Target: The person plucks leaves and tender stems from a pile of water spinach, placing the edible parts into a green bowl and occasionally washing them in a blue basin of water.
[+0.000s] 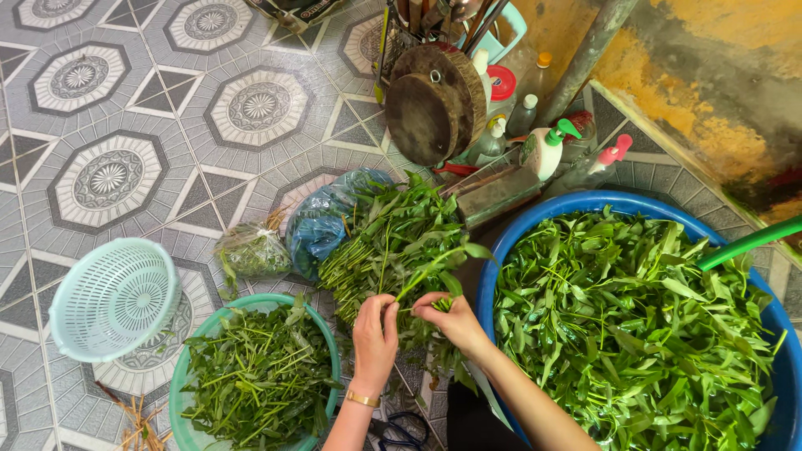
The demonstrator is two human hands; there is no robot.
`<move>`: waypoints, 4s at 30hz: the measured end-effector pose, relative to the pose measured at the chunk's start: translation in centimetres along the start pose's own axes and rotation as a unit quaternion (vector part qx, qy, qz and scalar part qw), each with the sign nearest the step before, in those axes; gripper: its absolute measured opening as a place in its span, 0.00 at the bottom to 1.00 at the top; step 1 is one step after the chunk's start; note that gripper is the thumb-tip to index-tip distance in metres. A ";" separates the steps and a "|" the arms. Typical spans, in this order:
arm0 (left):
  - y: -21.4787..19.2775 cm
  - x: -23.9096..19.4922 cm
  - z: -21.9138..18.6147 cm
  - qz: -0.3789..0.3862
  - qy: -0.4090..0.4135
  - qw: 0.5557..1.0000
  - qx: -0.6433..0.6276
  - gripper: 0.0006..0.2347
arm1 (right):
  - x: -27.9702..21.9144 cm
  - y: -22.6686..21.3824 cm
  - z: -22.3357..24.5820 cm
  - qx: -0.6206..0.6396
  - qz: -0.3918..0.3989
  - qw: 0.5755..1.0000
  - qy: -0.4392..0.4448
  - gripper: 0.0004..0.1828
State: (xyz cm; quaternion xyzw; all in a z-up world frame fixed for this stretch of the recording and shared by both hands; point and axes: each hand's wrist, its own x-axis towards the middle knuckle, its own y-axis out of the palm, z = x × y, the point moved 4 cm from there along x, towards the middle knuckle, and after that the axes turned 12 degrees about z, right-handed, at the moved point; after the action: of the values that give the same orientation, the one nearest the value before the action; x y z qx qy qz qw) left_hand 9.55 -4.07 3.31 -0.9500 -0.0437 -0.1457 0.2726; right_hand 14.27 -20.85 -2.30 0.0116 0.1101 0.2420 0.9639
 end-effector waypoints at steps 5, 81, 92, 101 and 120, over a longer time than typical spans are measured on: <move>0.5 -1.1 0.0 0.004 0.007 1.000 0.004 0.03 | -2.0 -2.4 2.3 -0.058 -0.048 0.993 -0.087 0.06; -0.1 -3.7 9.1 0.056 -0.253 0.959 -0.112 0.07 | -2.3 -2.7 0.3 0.001 -0.060 0.998 0.010 0.08; 0.1 -8.0 9.0 0.145 -0.248 0.895 -0.342 0.09 | -4.0 5.9 6.0 -0.507 0.142 0.810 -0.260 0.22; -7.4 -7.9 7.0 0.170 -0.319 0.933 -0.007 0.08 | -2.4 0.5 2.4 -0.071 -0.016 0.991 -0.109 0.07; -3.2 5.2 18.4 0.108 -0.171 0.913 0.354 0.03 | -2.4 -2.2 -0.6 0.013 -0.017 0.998 0.051 0.11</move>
State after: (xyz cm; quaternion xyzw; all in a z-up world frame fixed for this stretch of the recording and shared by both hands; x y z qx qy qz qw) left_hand 18.63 8.41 -8.35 -0.8007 -0.0356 0.0738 0.5935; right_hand 13.11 -23.99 -2.52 0.0094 0.1626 0.2241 0.9608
